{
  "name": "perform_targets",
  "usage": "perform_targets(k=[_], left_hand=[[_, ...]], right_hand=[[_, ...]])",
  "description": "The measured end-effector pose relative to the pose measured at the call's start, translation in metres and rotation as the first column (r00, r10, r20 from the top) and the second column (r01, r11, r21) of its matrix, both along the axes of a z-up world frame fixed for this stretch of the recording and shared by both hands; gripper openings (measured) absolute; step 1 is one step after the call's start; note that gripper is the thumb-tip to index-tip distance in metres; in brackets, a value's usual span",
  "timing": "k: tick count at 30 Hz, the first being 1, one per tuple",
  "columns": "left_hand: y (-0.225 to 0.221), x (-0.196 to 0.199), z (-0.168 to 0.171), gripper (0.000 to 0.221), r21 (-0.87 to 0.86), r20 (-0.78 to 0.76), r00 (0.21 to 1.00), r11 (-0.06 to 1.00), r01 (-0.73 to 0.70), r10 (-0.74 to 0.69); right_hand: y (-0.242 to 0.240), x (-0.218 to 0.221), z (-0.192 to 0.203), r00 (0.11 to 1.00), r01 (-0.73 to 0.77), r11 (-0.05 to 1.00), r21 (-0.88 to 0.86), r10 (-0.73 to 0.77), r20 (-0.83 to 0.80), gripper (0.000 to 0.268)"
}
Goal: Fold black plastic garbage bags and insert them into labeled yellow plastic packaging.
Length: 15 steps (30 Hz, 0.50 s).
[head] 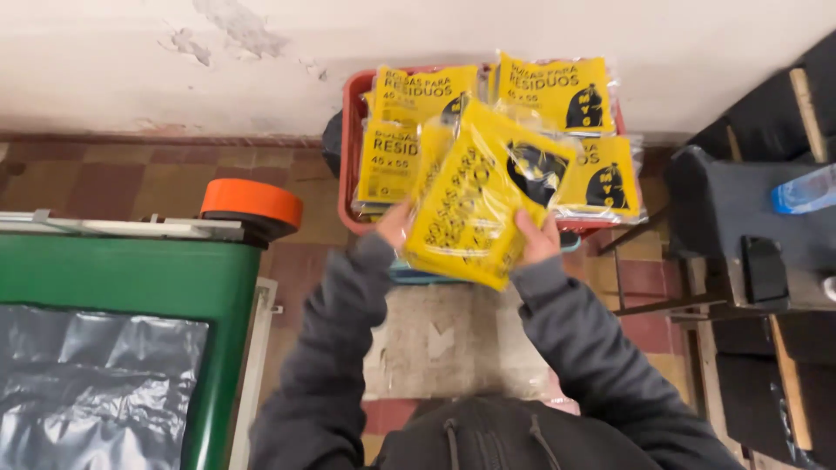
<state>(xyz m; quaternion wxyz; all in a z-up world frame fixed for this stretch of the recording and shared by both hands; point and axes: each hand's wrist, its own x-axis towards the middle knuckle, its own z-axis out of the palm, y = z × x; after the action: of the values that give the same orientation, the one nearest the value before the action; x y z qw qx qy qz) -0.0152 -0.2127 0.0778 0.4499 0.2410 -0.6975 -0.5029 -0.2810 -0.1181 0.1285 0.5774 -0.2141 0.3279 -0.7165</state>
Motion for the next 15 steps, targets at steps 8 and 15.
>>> perform_targets(k=[8,15], left_hand=[[-0.234,-0.044,0.088,0.044,0.334,0.155,0.987,0.942,-0.022,-0.032],[-0.358,-0.044,0.064,0.034,0.334,0.349,0.924,0.942,0.030,-0.154]], right_hand=[[-0.162,-0.021,-0.005,0.976,0.195,0.959,-0.203,-0.210,-0.055,0.032],[-0.115,-0.091,0.002,0.958,0.283,0.959,0.023,-0.281,-0.060,0.038]])
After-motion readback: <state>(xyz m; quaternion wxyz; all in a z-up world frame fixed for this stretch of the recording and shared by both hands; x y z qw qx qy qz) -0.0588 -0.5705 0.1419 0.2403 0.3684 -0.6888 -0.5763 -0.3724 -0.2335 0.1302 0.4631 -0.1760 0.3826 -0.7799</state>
